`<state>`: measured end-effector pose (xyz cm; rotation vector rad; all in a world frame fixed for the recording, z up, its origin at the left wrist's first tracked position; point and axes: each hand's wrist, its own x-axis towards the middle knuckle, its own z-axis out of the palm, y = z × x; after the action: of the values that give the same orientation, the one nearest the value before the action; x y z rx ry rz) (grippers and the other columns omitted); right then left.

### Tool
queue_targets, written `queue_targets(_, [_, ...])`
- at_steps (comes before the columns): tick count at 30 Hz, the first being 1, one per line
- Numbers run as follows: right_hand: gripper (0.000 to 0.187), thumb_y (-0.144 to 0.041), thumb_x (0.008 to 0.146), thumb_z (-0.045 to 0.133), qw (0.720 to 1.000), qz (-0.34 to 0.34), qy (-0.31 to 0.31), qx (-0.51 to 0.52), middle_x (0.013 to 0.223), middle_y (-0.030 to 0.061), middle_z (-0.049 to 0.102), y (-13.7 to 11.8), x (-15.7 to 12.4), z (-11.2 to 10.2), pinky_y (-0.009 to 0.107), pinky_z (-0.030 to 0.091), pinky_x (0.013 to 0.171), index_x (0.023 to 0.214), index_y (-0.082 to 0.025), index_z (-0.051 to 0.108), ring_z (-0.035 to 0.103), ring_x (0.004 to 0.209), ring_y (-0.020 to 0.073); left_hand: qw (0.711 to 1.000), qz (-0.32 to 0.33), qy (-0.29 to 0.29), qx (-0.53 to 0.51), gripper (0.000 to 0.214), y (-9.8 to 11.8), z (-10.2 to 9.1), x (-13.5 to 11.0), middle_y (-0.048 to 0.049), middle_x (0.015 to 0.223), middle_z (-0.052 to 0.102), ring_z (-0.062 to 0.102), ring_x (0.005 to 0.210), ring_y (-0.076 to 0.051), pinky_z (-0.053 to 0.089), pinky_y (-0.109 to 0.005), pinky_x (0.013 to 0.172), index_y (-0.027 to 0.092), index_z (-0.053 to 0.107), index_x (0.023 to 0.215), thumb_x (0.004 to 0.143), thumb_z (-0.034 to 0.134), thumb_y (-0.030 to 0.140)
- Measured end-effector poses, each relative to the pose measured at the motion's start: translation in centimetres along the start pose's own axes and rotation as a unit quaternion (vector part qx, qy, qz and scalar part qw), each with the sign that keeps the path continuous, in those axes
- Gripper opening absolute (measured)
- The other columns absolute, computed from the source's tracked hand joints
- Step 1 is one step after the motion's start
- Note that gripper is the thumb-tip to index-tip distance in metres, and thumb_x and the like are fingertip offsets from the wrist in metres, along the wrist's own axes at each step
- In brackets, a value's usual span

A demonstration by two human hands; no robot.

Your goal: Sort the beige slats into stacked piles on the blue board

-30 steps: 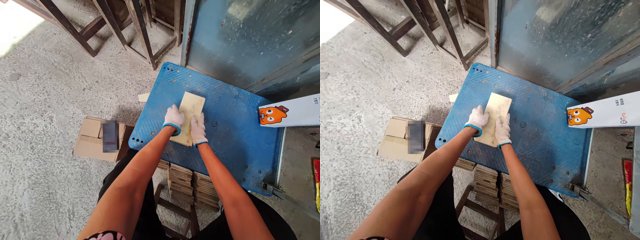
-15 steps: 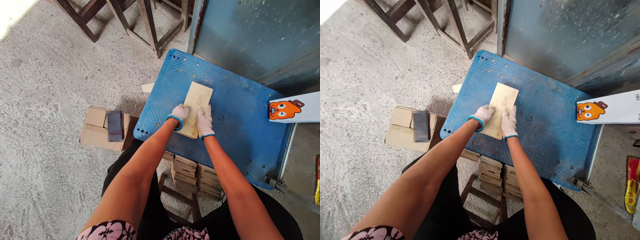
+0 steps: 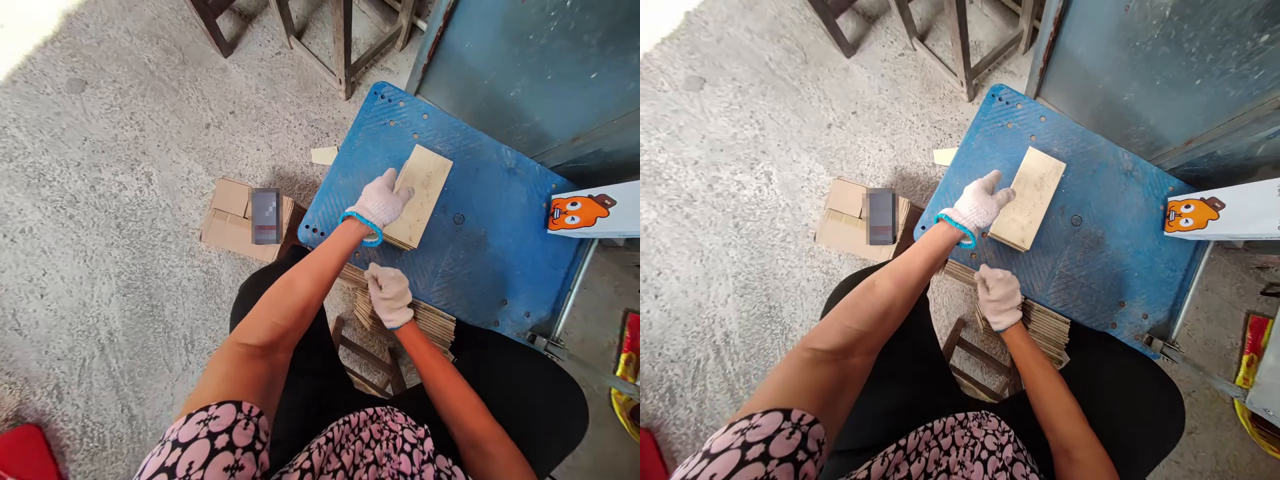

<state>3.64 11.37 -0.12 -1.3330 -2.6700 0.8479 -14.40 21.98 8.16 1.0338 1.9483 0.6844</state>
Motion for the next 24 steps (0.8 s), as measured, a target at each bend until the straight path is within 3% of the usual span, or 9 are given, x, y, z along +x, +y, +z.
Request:
queue_targets(2, [0.025,-0.033,0.097,0.048,0.992,-0.067,-0.058,-0.091,0.076,0.0047,0.064,-1.4,-1.2,1.0,0.031,0.036,0.069,0.093,-0.019,0.068,0.054,0.071,0.019,1.0,0.023,-0.007,-0.018,0.052,0.2,-1.0,-2.2,-0.0148,0.139,0.059,0.05,0.136,-0.029,0.041,-0.037,0.11,0.013,0.052,0.14,0.094,0.054,0.037])
queue_targets(5, [0.035,-0.028,0.097,0.046,0.97,-0.103,-0.091,-0.198,0.102,0.0142,0.067,-2.2,-2.0,2.0,0.039,0.039,0.086,0.125,-0.013,0.061,0.056,0.092,0.0258,0.998,0.048,0.002,-0.038,0.053,-0.1,-2.8,-5.4,-0.0138,0.138,0.061,0.051,0.135,-0.028,0.042,-0.037,0.109,0.014,0.052,0.14,0.093,0.054,0.038])
queue_targets(9, [0.041,-0.025,0.094,0.048,0.955,-0.118,-0.103,-0.251,0.136,0.0222,0.055,-2.4,-1.7,2.6,0.056,0.027,0.106,0.133,-0.012,0.056,0.046,0.123,0.0358,0.997,0.055,0.029,-0.05,0.053,-1.1,-4.5,-7.9,-0.0129,0.137,0.062,0.054,0.131,-0.026,0.044,-0.037,0.107,0.015,0.051,0.142,0.095,0.051,0.039])
queue_targets(15, [0.053,-0.02,0.09,0.052,0.945,-0.117,-0.141,-0.271,0.154,0.0247,0.039,-2.3,-1.9,4.2,0.063,0.01,0.115,0.142,-0.008,0.049,0.031,0.142,0.0385,0.998,0.029,0.057,-0.009,0.052,-1.6,-6.0,-6.7,-0.0142,0.139,0.061,0.053,0.132,-0.027,0.042,-0.038,0.109,0.014,0.052,0.141,0.095,0.051,0.039])
queue_targets(24, [0.053,-0.014,0.093,0.047,0.949,-0.112,-0.142,-0.258,0.156,0.0271,0.034,-1.8,-2.6,6.2,0.07,0.01,0.114,0.145,-0.005,0.046,0.03,0.144,0.0399,0.997,0.043,0.043,0.054,0.054,-0.7,-5.6,-4.2,-0.0134,0.142,0.057,0.051,0.133,-0.029,0.041,-0.04,0.11,0.016,0.048,0.144,0.096,0.051,0.041])
